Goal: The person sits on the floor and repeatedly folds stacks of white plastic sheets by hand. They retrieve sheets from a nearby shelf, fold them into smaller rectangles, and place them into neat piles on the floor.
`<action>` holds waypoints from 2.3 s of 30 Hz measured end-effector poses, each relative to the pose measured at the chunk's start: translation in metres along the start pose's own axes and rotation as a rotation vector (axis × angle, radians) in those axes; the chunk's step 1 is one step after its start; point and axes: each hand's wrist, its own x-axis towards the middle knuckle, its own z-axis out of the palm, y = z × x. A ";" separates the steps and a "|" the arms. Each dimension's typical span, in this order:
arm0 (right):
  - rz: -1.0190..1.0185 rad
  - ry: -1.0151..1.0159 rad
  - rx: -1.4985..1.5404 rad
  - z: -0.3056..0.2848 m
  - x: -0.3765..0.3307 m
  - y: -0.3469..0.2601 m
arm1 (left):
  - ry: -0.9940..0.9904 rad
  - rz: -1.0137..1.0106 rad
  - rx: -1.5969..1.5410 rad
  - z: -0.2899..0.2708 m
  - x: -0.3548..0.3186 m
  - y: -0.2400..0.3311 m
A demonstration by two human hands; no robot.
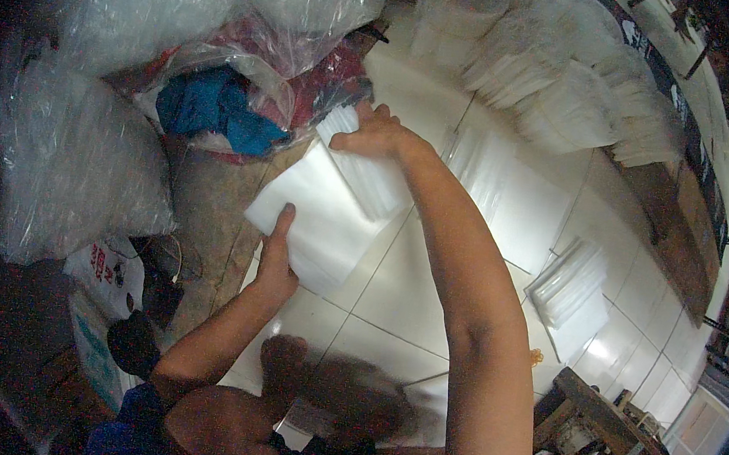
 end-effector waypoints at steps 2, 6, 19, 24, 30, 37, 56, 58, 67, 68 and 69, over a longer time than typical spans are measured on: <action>-0.006 -0.068 0.038 -0.008 -0.004 -0.004 | 0.007 0.063 0.001 -0.002 0.004 -0.005; -0.028 -0.099 0.050 -0.009 -0.004 -0.009 | 0.099 0.079 0.049 -0.005 0.006 -0.005; 0.083 -0.033 0.026 0.004 -0.010 -0.010 | 0.005 0.061 0.023 -0.001 -0.006 0.003; 0.039 -0.112 0.101 -0.002 -0.015 -0.012 | -0.047 0.052 0.018 -0.014 0.000 0.001; 0.026 -0.125 0.175 0.007 -0.023 -0.014 | -0.079 0.006 -0.002 -0.022 -0.002 0.000; 0.023 -0.078 0.184 0.020 -0.026 -0.017 | -0.077 -0.019 -0.017 -0.027 -0.005 0.000; -0.031 -0.036 0.186 0.029 -0.051 -0.038 | -0.198 -0.016 -0.021 -0.036 -0.005 0.002; -0.030 -0.032 0.067 0.030 -0.077 -0.068 | -0.199 -0.003 -0.040 -0.038 -0.007 0.002; -0.260 0.308 0.091 0.119 -0.147 -0.108 | -0.137 0.029 -0.188 -0.032 -0.025 0.009; -0.284 0.290 0.092 0.122 -0.154 -0.107 | -0.207 0.030 -0.230 -0.039 -0.015 0.006; -0.225 0.225 0.076 0.121 -0.165 -0.111 | -0.278 0.028 -0.272 -0.042 -0.009 0.005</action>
